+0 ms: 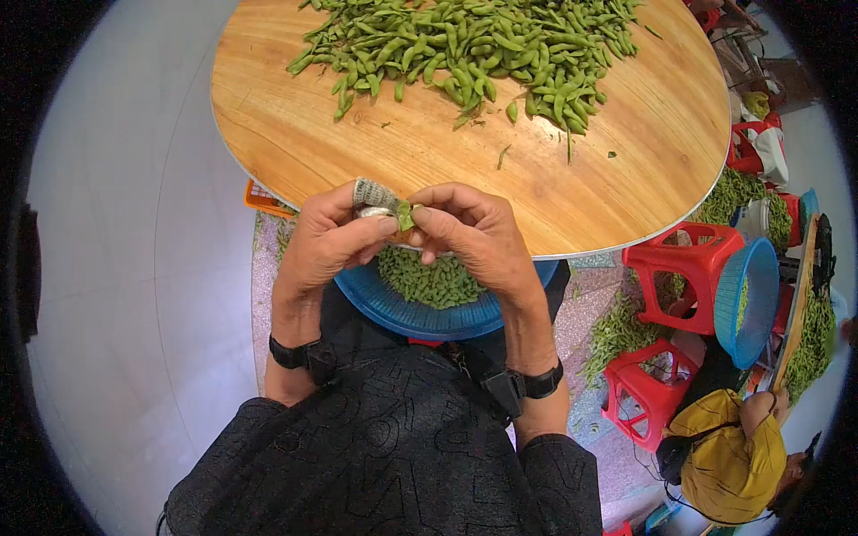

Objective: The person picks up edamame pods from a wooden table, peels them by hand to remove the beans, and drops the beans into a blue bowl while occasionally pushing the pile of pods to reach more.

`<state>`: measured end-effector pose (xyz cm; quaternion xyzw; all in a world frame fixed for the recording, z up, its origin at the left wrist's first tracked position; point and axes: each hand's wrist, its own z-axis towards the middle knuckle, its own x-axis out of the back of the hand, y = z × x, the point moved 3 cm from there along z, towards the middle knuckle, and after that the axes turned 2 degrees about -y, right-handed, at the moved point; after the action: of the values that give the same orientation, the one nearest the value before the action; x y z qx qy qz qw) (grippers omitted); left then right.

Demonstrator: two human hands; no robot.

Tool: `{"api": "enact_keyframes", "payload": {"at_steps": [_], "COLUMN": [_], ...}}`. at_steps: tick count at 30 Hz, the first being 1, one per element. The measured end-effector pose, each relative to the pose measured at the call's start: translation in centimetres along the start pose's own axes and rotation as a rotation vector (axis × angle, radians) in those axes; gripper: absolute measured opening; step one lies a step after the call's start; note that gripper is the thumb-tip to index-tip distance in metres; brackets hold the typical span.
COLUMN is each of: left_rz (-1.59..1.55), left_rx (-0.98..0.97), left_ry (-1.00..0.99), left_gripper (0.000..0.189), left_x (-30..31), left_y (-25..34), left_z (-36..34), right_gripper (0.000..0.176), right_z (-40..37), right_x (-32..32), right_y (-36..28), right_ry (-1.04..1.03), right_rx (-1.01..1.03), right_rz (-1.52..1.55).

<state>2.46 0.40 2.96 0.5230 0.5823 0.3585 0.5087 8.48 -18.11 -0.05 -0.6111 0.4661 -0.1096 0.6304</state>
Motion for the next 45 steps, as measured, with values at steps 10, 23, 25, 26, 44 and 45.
{"api": "enact_keyframes", "payload": {"at_steps": [10, 23, 25, 26, 44, 45], "left_rz": [0.035, 0.279, 0.264, 0.263, 0.164, 0.163], "left_rx": [0.014, 0.15, 0.117, 0.104, -0.173, -0.17], "left_ry": [0.15, 0.852, 0.866, 0.893, 0.739, 0.741], "left_gripper": [0.011, 0.015, 0.014, 0.015, 0.019, 0.019], "left_x": [2.3, 21.9, 22.1, 21.9, 12.2, 11.0], "left_y": [1.0, -8.5, -8.8, -9.1, -1.7, -1.2], "left_z": [-2.8, -13.4, -13.5, -13.4, -8.5, -7.9], "right_gripper": [0.026, 0.023, 0.018, 0.017, 0.017, 0.017], "right_z": [-0.9, -5.2, -5.1, -5.1, 4.5, 4.2], "right_x": [-1.2, -1.5, -0.9, -0.5, 6.6, 6.4], "right_y": [-0.5, -1.1, -1.5, -1.8, -6.6, -6.6], "right_ry": [0.11, -0.046, -0.059, 0.009, 0.679, 0.663], "right_rx": [0.066, -0.02, 0.029, 0.059, 0.44, 0.453], "right_rz": [-0.186, -0.821, -0.841, -0.811, -1.383, -1.374]}}
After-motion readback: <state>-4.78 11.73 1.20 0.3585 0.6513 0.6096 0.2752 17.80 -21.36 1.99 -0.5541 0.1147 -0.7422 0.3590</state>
